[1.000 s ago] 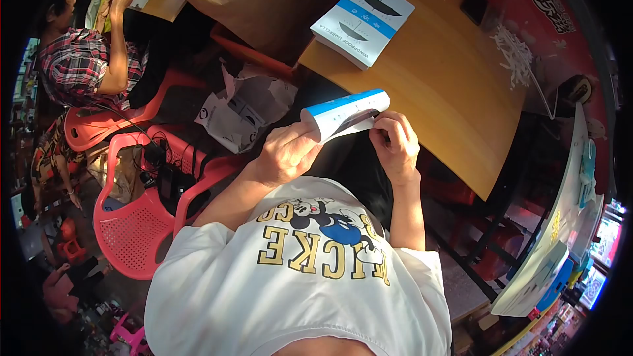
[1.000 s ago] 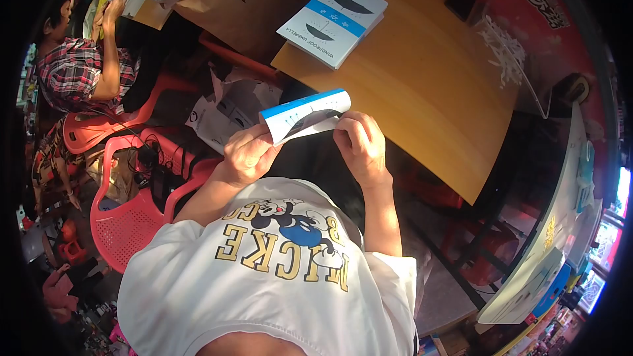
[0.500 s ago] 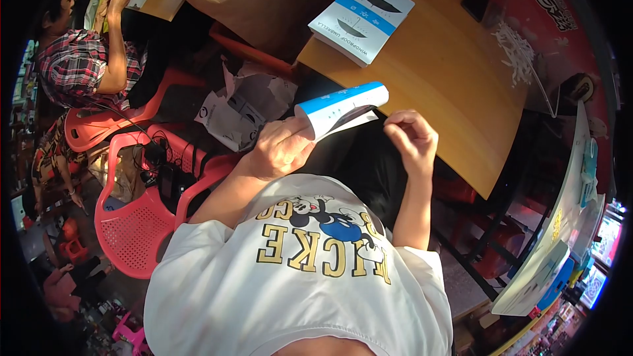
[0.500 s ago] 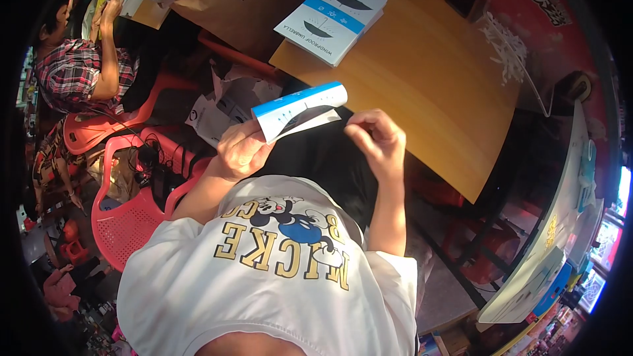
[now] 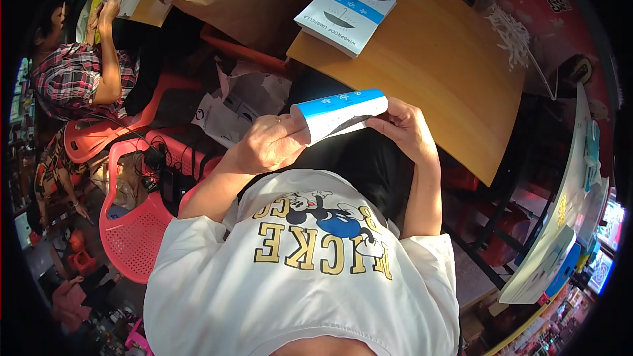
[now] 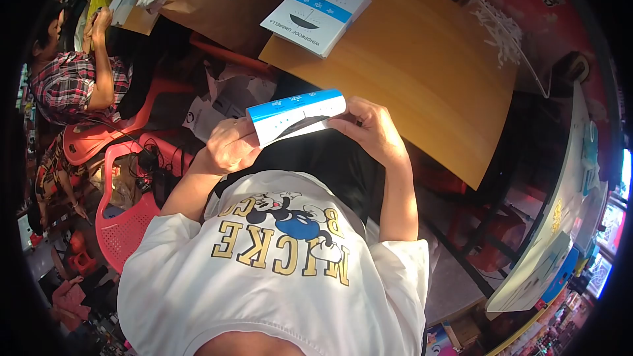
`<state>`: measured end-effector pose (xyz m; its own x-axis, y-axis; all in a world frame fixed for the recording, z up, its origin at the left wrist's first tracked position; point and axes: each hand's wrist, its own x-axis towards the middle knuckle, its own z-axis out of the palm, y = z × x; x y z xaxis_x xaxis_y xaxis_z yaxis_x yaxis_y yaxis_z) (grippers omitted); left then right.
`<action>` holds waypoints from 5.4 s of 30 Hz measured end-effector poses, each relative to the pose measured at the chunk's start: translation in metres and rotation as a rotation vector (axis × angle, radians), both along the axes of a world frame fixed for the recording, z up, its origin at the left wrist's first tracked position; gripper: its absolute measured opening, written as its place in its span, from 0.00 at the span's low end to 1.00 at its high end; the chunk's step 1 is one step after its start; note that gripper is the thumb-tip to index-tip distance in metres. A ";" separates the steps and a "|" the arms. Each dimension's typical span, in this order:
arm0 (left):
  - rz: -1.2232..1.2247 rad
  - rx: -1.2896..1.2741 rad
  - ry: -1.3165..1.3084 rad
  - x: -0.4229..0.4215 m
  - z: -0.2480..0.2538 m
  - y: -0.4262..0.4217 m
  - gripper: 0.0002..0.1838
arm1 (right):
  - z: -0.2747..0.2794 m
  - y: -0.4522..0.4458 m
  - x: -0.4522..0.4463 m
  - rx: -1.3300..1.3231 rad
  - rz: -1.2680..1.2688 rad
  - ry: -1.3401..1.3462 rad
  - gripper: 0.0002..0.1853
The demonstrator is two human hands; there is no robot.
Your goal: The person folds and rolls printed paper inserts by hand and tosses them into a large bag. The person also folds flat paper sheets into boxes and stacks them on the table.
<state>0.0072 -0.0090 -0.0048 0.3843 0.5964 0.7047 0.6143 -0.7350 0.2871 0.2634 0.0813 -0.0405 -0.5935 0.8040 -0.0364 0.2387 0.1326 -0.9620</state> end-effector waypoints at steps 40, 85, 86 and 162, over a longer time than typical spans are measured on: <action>-0.023 -0.043 0.042 -0.011 -0.010 -0.006 0.17 | -0.006 -0.013 -0.012 -0.012 0.077 -0.051 0.08; 0.076 -0.049 -0.065 0.003 -0.020 -0.013 0.17 | -0.027 -0.039 -0.028 0.637 -0.256 0.099 0.15; 0.075 -0.051 -0.066 0.002 -0.020 -0.013 0.17 | -0.028 -0.041 -0.028 0.534 -0.282 0.103 0.15; -0.024 -0.050 0.059 -0.011 -0.006 -0.001 0.16 | -0.030 -0.023 -0.004 -0.320 -0.067 0.234 0.08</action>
